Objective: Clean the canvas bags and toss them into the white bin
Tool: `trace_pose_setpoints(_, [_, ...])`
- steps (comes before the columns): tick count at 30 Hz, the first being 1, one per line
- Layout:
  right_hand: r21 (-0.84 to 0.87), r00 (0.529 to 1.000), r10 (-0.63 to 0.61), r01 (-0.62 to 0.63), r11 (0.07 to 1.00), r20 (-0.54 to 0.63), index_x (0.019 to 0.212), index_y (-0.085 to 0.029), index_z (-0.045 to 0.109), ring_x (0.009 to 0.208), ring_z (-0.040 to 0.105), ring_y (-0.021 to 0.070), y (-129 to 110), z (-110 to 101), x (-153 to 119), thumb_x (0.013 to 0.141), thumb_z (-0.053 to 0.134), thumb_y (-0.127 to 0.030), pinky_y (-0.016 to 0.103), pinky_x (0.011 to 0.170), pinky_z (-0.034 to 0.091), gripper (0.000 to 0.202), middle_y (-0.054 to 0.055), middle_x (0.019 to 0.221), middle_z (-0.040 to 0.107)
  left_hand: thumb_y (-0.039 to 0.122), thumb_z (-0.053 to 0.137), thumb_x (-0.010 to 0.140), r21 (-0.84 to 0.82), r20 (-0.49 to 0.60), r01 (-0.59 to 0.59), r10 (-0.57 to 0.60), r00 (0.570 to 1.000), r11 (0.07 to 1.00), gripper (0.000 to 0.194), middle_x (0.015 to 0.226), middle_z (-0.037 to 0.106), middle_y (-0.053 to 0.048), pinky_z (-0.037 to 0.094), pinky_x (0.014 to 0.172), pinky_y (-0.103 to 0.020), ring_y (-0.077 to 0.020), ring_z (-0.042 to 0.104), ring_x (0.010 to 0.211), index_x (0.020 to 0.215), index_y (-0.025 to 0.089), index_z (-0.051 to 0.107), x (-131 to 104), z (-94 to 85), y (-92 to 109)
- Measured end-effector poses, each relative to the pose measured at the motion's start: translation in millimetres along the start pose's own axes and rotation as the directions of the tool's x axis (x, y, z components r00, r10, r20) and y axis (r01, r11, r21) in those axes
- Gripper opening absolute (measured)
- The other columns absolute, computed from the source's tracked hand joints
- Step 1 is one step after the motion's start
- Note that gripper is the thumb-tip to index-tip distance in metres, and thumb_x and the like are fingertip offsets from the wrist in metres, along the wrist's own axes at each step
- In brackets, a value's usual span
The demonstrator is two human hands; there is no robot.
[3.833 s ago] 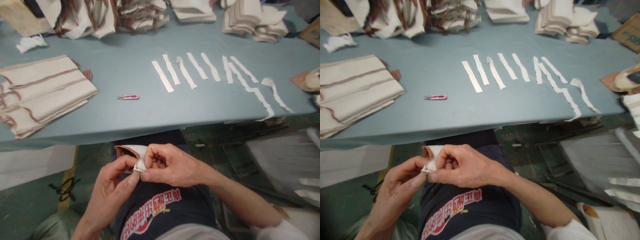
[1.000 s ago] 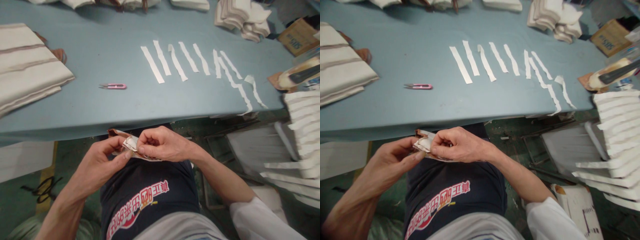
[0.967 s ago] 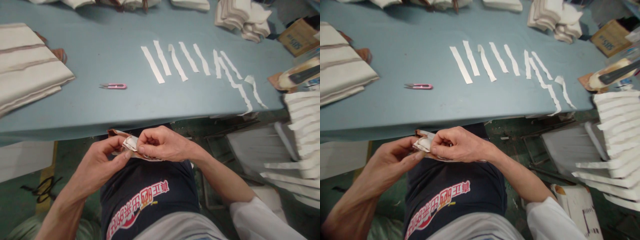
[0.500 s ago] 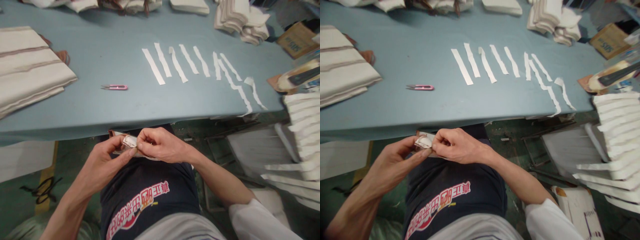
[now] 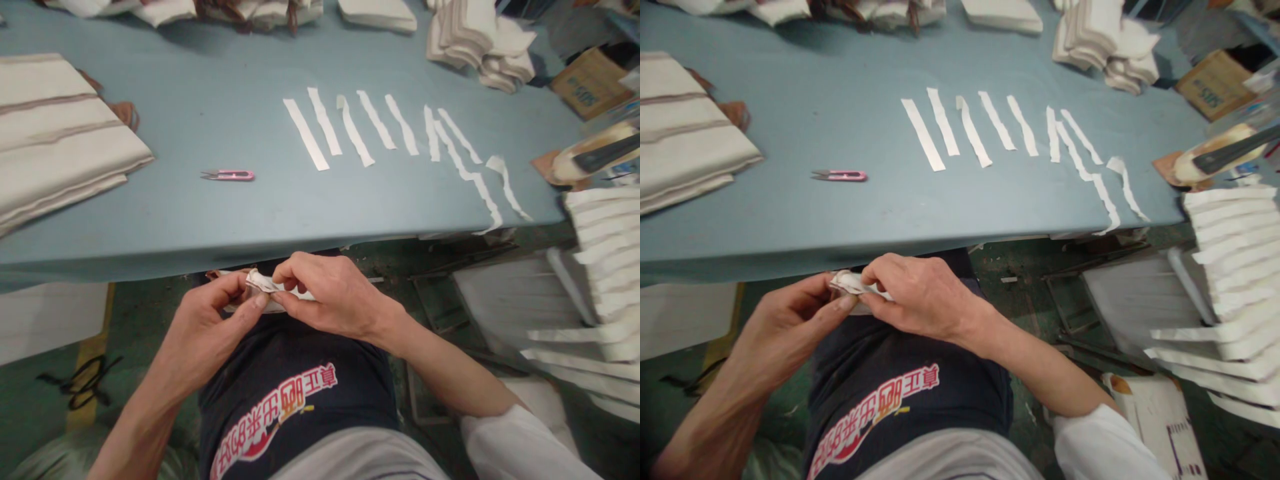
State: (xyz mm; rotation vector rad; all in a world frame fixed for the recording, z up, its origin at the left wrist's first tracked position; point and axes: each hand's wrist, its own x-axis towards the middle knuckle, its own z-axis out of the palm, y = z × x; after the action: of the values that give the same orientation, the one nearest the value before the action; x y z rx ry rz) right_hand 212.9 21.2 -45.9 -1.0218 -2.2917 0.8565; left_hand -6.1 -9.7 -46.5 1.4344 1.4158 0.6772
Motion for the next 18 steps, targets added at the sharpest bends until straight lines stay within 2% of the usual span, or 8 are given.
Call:
trace_pose_setpoints(2, [-0.196,0.991,-0.130,0.120,0.973,-0.043,0.105,-0.017,0.072,0.085,0.070,0.0166,0,2,0,0.113,0.050,-0.027,0.029,0.069,0.042,0.026,0.007,0.094,0.078,0.043,0.070,0.090,0.024,-0.007,-0.038,0.038,0.999,0.999,0.023,0.078,0.076,-0.001,0.050,0.067,-0.028,-0.0206,0.064,0.072,0.087,0.022,0.078,0,1.0,4])
trace_pose_setpoints(5, [-0.401,0.966,-0.252,0.213,0.891,-0.047,0.098,-0.018,0.074,0.078,0.067,0.0161,1,3,1,0.116,0.044,-0.024,0.032,0.065,0.037,0.035,0.004,0.083,0.075,0.039,0.066,0.090,0.061,-0.039,-0.076,0.078,0.996,0.995,0.020,0.075,0.075,0.001,0.050,0.065,-0.027,-0.0197,0.064,0.069,0.082,0.023,0.076,-1,3.1,10])
trace_pose_setpoints(8, [-0.472,0.949,-0.314,0.267,0.840,-0.021,0.099,-0.018,0.073,0.073,0.064,0.0157,1,1,3,0.116,0.045,-0.022,0.032,0.062,0.036,0.034,0.003,0.078,0.073,0.037,0.064,0.090,0.083,-0.064,-0.070,0.075,0.995,0.994,0.019,0.075,0.074,0.002,0.051,0.065,-0.027,-0.0191,0.065,0.069,0.083,0.023,0.076,-3,5.0,14])
trace_pose_setpoints(11, [-0.467,0.947,-0.320,0.287,0.836,0.010,0.099,-0.018,0.073,0.071,0.063,0.0158,0,0,5,0.115,0.045,-0.021,0.033,0.061,0.034,0.032,0.003,0.077,0.072,0.036,0.064,0.089,0.102,-0.108,-0.053,0.064,0.992,0.993,0.020,0.073,0.071,0.003,0.050,0.067,-0.027,-0.0187,0.064,0.070,0.081,0.023,0.076,-4,8.0,15])
trace_pose_setpoints(14, [-0.347,0.977,-0.207,0.177,0.921,-0.051,0.093,-0.017,0.072,0.072,0.065,0.0154,-1,6,8,0.111,0.048,-0.023,0.031,0.061,0.035,0.031,0.005,0.080,0.075,0.035,0.063,0.085,0.048,-0.159,-0.032,0.039,0.987,0.998,0.018,0.073,0.070,0.002,0.048,0.065,-0.028,-0.0181,0.062,0.069,0.077,0.022,0.073,-2,13.5,14])
trace_pose_setpoints(16, [-0.132,0.993,-0.046,0.032,0.991,-0.104,0.094,-0.016,0.072,0.072,0.065,0.0138,0,11,11,0.105,0.055,-0.023,0.028,0.064,0.039,0.021,0.004,0.083,0.076,0.035,0.064,0.082,-0.012,-0.184,-0.015,0.013,0.983,1.000,0.017,0.072,0.069,0.002,0.045,0.062,-0.027,-0.0173,0.059,0.067,0.077,0.022,0.072,1,17.5,13])
trace_pose_setpoints(18, [0.139,0.987,0.139,-0.127,0.982,-0.083,0.094,-0.016,0.070,0.069,0.063,0.0112,2,16,12,0.098,0.061,-0.022,0.024,0.065,0.043,0.012,0.001,0.082,0.075,0.037,0.064,0.081,-0.043,-0.192,0.000,-0.009,0.981,0.999,0.018,0.068,0.064,0.002,0.042,0.059,-0.027,-0.0162,0.054,0.064,0.074,0.021,0.070,4,20.3,11])
